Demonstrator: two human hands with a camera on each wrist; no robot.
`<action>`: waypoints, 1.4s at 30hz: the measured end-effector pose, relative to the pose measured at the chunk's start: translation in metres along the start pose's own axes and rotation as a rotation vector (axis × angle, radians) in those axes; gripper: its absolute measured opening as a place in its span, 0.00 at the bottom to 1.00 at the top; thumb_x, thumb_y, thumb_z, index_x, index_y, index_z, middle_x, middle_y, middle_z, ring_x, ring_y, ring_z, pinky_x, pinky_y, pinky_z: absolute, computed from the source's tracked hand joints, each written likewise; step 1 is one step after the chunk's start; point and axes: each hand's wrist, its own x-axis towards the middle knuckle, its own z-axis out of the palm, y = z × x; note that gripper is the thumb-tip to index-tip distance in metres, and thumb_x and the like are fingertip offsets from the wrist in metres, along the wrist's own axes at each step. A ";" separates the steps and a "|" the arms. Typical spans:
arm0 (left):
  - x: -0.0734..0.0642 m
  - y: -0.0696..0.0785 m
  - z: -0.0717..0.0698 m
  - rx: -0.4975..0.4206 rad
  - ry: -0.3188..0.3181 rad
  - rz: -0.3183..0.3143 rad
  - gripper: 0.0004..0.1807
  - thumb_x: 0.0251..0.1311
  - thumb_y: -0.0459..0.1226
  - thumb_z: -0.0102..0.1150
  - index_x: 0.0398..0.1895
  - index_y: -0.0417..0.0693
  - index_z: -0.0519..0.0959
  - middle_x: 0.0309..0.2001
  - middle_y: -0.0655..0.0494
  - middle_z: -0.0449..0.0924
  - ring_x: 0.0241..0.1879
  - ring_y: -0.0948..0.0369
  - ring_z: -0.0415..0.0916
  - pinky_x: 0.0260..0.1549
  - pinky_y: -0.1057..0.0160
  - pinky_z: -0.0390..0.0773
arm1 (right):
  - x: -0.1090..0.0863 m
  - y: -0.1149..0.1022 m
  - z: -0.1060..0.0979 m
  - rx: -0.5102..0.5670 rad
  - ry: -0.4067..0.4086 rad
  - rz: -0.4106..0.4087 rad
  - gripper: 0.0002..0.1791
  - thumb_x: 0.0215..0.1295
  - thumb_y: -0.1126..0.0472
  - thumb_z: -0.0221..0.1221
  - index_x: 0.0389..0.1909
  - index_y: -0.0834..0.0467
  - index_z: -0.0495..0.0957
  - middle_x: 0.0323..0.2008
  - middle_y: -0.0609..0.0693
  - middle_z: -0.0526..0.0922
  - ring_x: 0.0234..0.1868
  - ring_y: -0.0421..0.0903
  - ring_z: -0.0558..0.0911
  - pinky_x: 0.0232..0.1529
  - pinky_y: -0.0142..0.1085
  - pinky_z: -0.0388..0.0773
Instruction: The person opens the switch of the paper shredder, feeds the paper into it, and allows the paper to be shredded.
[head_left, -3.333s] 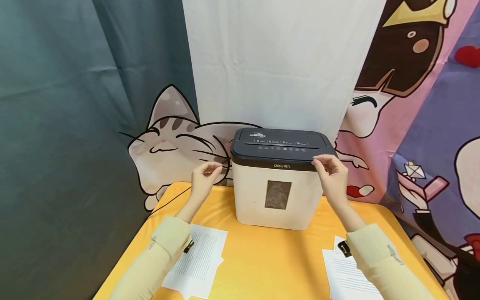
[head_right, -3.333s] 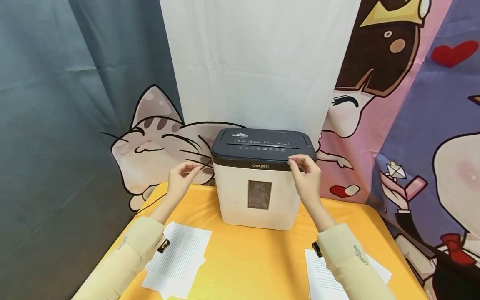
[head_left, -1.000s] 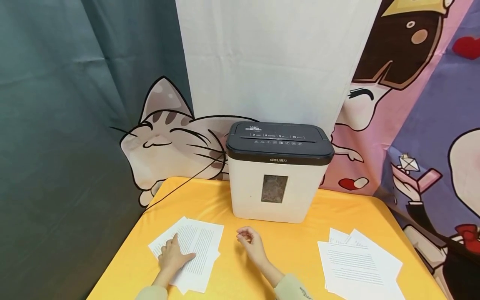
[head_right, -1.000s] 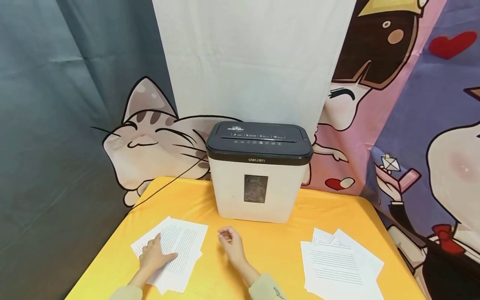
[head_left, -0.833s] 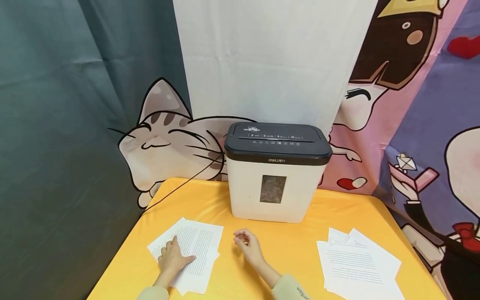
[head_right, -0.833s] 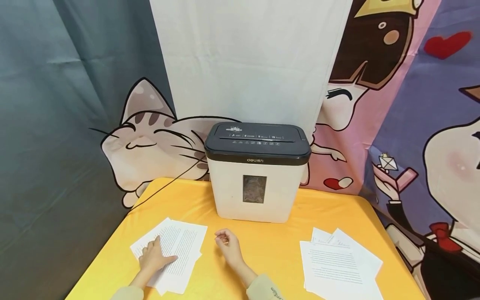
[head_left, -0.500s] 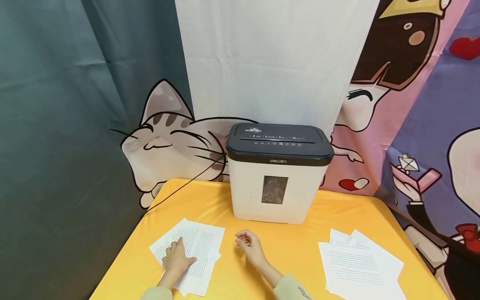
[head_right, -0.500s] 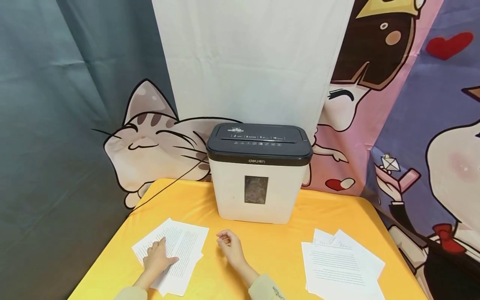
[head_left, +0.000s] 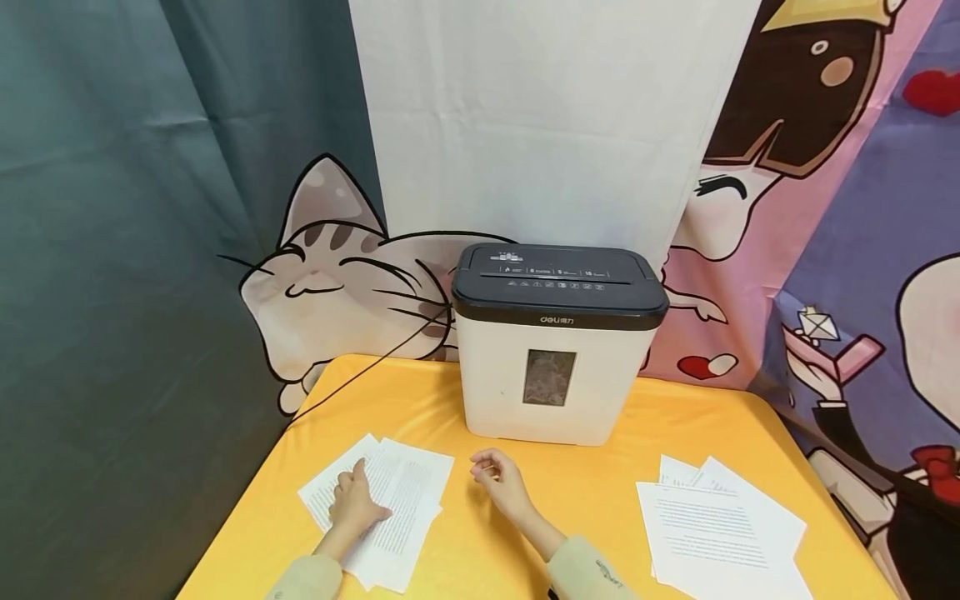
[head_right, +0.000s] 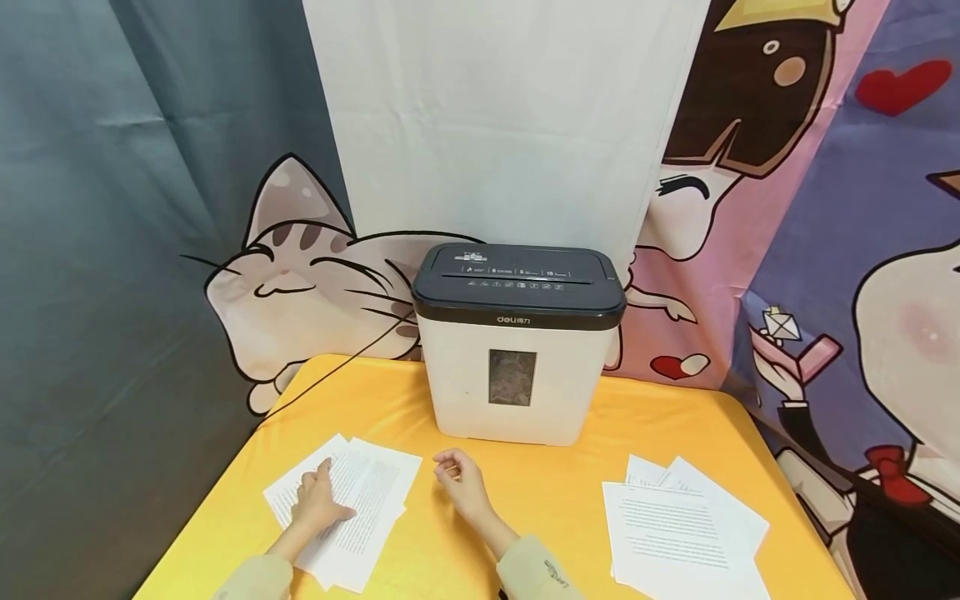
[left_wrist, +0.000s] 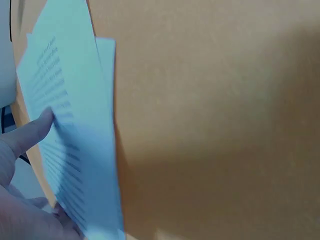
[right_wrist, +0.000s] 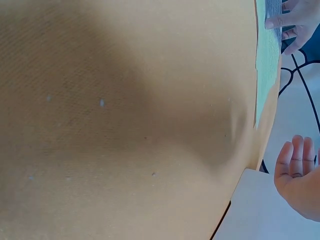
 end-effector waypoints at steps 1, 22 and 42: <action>0.001 -0.002 -0.001 -0.028 0.004 0.010 0.55 0.32 0.31 0.76 0.66 0.28 0.53 0.51 0.23 0.64 0.48 0.31 0.67 0.39 0.37 0.73 | 0.000 -0.001 0.000 0.003 -0.002 0.005 0.08 0.63 0.73 0.54 0.42 0.73 0.74 0.35 0.65 0.78 0.33 0.58 0.80 0.41 0.46 0.80; 0.008 -0.004 -0.014 -0.273 -0.071 0.211 0.15 0.52 0.27 0.61 0.18 0.42 0.65 0.17 0.60 0.55 0.19 0.66 0.53 0.22 0.70 0.54 | 0.007 -0.005 -0.009 -0.127 0.007 -0.010 0.09 0.64 0.69 0.56 0.42 0.70 0.75 0.34 0.60 0.80 0.35 0.39 0.75 0.36 0.27 0.73; -0.001 0.045 -0.015 -0.277 -0.151 0.446 0.07 0.55 0.29 0.61 0.24 0.40 0.72 0.20 0.60 0.58 0.22 0.68 0.57 0.23 0.72 0.58 | 0.016 -0.012 -0.043 -0.100 -0.145 -0.028 0.19 0.61 0.68 0.60 0.52 0.71 0.72 0.45 0.69 0.77 0.44 0.58 0.79 0.46 0.33 0.77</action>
